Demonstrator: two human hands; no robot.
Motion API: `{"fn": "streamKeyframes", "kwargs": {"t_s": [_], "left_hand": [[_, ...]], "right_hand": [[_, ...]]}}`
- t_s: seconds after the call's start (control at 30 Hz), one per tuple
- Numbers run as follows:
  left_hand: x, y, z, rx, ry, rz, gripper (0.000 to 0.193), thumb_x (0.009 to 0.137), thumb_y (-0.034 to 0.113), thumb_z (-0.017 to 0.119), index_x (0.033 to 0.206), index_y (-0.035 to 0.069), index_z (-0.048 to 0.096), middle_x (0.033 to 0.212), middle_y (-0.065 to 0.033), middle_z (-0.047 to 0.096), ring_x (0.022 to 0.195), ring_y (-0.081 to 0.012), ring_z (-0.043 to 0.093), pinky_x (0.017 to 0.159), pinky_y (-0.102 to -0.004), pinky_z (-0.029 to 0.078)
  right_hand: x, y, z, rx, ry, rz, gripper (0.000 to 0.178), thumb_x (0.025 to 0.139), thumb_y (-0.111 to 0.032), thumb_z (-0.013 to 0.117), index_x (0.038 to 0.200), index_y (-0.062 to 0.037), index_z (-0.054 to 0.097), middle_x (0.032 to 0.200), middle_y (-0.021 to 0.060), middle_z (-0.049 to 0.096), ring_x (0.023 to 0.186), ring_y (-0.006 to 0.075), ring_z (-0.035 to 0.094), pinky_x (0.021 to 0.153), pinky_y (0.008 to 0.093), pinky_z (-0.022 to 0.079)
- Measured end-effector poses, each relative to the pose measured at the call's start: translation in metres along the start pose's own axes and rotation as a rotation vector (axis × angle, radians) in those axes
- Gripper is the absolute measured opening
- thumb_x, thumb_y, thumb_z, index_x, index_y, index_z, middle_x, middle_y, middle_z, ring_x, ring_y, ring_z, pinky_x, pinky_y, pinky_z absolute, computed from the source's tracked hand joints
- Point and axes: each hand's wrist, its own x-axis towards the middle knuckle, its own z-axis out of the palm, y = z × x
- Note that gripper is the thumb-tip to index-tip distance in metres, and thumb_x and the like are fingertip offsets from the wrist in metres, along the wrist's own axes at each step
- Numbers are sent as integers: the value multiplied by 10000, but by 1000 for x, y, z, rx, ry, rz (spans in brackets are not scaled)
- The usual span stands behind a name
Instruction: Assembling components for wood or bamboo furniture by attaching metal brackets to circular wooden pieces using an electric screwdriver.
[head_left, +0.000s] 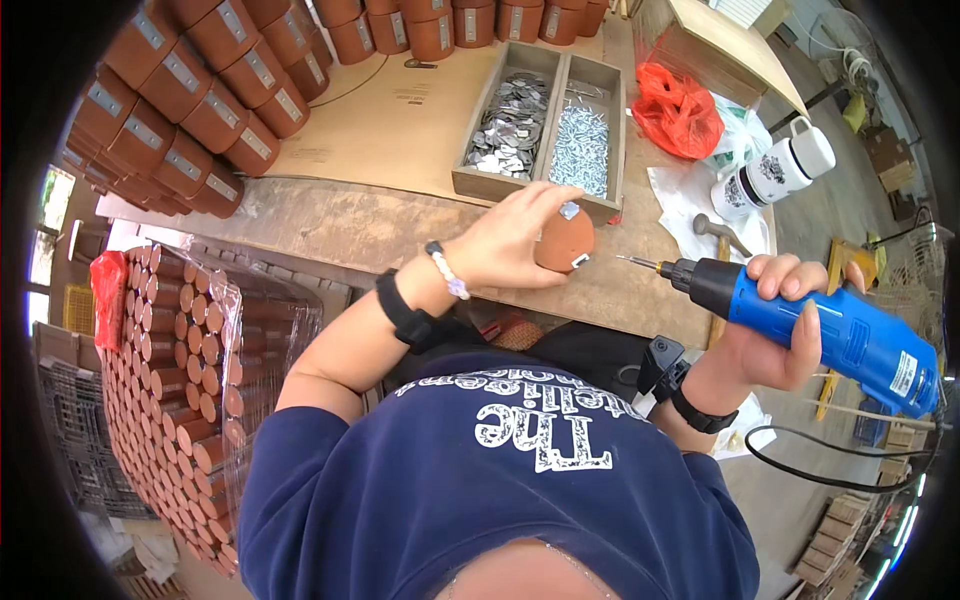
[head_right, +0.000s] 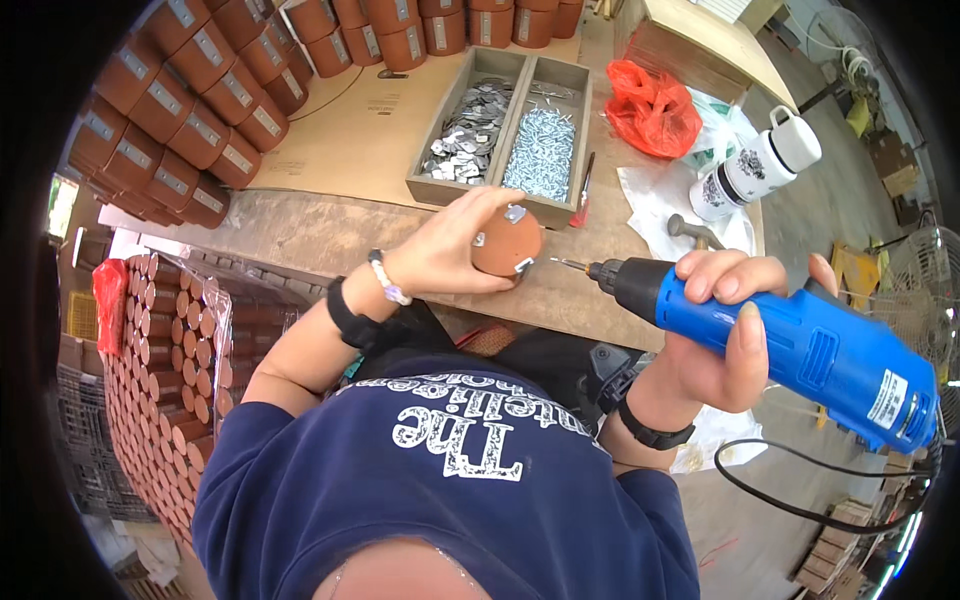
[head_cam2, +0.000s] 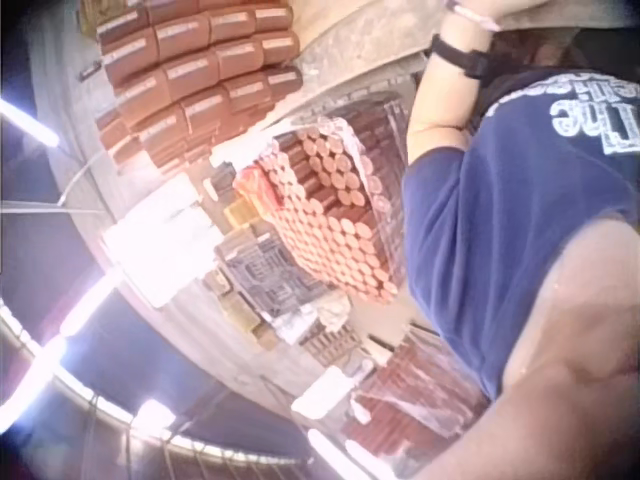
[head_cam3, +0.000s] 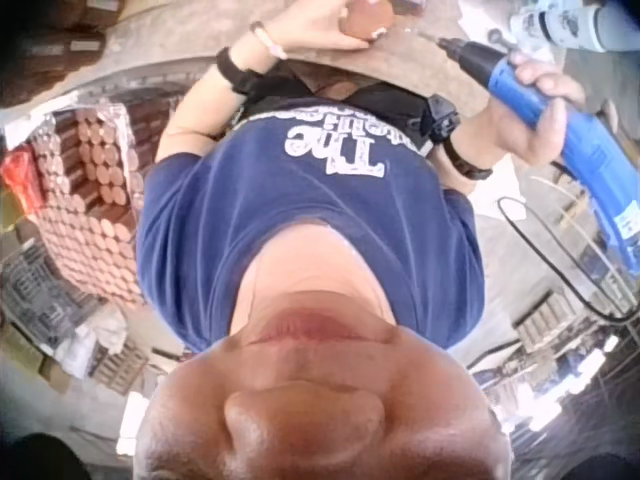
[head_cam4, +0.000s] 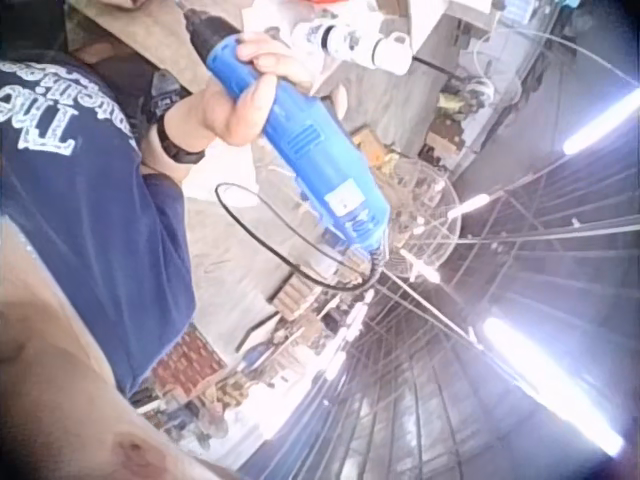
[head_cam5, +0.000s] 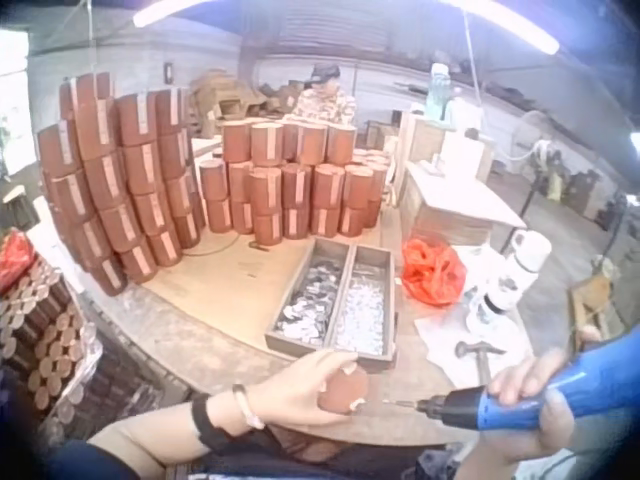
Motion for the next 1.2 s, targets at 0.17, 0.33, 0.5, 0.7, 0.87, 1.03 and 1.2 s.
{"fn": "streamKeyframes", "kwargs": {"t_s": [0.17, 0.33, 0.5, 0.7, 0.87, 1.03, 1.2], "left_hand": [[3, -13, -14, -23, -200, 44, 812, 550, 231, 745, 1215, 36, 321, 1164, -164, 399, 1099, -306, 389, 928, -349, 329], [32, -35, -46, -80, -166, -14, 677, 662, 341, 675, 1185, 17, 392, 1119, -181, 460, 1041, -270, 452, 869, -350, 377], [75, -98, -63, 426, -227, -307, 199, 734, 184, 576, 862, 35, 610, 826, -141, 602, 780, -271, 567, 699, -327, 442], [86, -97, -56, 608, -412, -333, 187, 693, 180, 608, 858, 95, 627, 841, -113, 604, 816, -263, 563, 701, -344, 442], [85, -112, -53, 627, -422, -243, 165, 679, 168, 630, 799, 69, 576, 769, -91, 588, 785, -256, 557, 675, -359, 437], [86, -103, -58, 528, -438, -325, 171, 666, 139, 639, 768, 40, 545, 738, -97, 583, 737, -259, 556, 650, -350, 431], [80, -85, -67, 349, -368, -250, 145, 678, 100, 627, 775, 21, 553, 713, -94, 586, 694, -210, 566, 634, -303, 443]], "right_hand": [[2, 3, 2, 28, 8, -6, 562, 724, -85, 460, 1223, -16, 210, 738, 146, 484, 605, 233, 491, 601, 413, 423], [3, 3, -1, 9, 29, -3, 564, 726, -76, 456, 1224, -8, 202, 726, 148, 486, 582, 234, 491, 588, 411, 434], [3, 1, 1, -3, 26, -20, 562, 728, -79, 461, 1222, -8, 202, 727, 147, 487, 586, 232, 493, 591, 414, 435], [2, -4, -5, -64, 32, -46, 562, 729, -79, 465, 1221, -10, 202, 731, 149, 489, 588, 230, 491, 594, 415, 435], [2, -3, -6, -21, 51, -15, 561, 728, -81, 464, 1220, -11, 204, 732, 149, 489, 590, 230, 489, 595, 413, 436], [2, -3, -8, -10, 52, 1, 557, 727, -89, 462, 1219, -14, 211, 737, 147, 489, 596, 228, 488, 602, 410, 435], [1, -4, -11, -15, 61, 5, 552, 727, -98, 466, 1216, -21, 222, 741, 142, 489, 604, 226, 488, 608, 414, 432]]}}
